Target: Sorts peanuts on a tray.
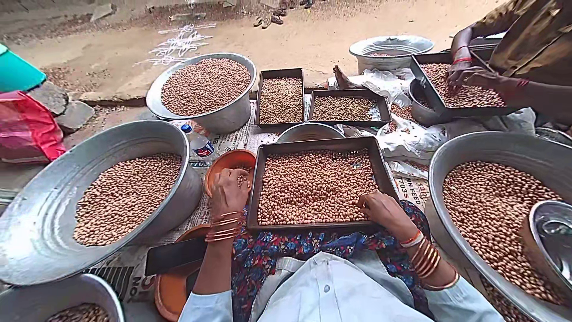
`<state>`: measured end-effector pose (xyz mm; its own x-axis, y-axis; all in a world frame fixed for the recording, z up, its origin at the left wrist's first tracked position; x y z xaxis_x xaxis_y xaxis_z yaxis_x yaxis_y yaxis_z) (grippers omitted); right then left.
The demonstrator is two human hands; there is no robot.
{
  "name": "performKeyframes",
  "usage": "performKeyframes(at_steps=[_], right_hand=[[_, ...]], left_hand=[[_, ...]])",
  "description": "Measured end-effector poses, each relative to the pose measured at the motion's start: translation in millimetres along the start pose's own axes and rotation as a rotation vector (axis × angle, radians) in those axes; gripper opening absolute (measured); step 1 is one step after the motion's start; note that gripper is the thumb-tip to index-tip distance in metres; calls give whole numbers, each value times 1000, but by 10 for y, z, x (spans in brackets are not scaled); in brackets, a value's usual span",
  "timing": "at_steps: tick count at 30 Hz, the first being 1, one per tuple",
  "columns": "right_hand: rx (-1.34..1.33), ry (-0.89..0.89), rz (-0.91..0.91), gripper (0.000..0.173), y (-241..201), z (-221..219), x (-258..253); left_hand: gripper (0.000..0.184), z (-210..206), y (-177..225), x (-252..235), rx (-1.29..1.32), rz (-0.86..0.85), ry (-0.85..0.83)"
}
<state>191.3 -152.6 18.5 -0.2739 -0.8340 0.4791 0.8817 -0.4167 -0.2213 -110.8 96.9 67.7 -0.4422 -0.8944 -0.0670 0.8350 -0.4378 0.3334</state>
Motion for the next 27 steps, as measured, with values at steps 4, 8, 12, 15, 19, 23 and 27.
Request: performKeyframes(at_steps=[4, 8, 12, 15, 19, 23, 27], right_hand=[[108, -118, -18, 23, -65, 66, -89], [237, -152, 7, 20, -264, 265, -163], [-1, 163, 347, 17, -780, 692, -216], [-186, 463, 574, 10, -1096, 909, -189], [-186, 282, 393, 21, -823, 766, -354], [-125, 66, 50, 39, -135, 526, -376], [-85, -18, -175, 50, 274, 374, -314]], left_hand=[[22, -488, 484, 251, 196, -187, -380], [21, -954, 1029, 472, 248, -311, -690], [26, -1278, 1325, 490, 162, -380, -790], [28, -1356, 1429, 487, 36, -403, -875], [27, -1094, 1150, 401, 109, -338, -737], [30, -418, 428, 173, -31, -10, -204], [48, -269, 247, 178, -151, 141, -466]])
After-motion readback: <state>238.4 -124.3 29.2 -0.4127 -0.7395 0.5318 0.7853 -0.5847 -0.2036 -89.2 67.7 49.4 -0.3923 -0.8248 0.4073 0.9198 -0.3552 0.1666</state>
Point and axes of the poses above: each hand's wrist, its own x-axis away from the middle knuckle, its own z-axis out of the back of the hand, y = z × x, the point moved 4 cm from there along -x, towards the middle knuckle, and after that the axes turned 6 degrees about -y, right-handed, at the moved point
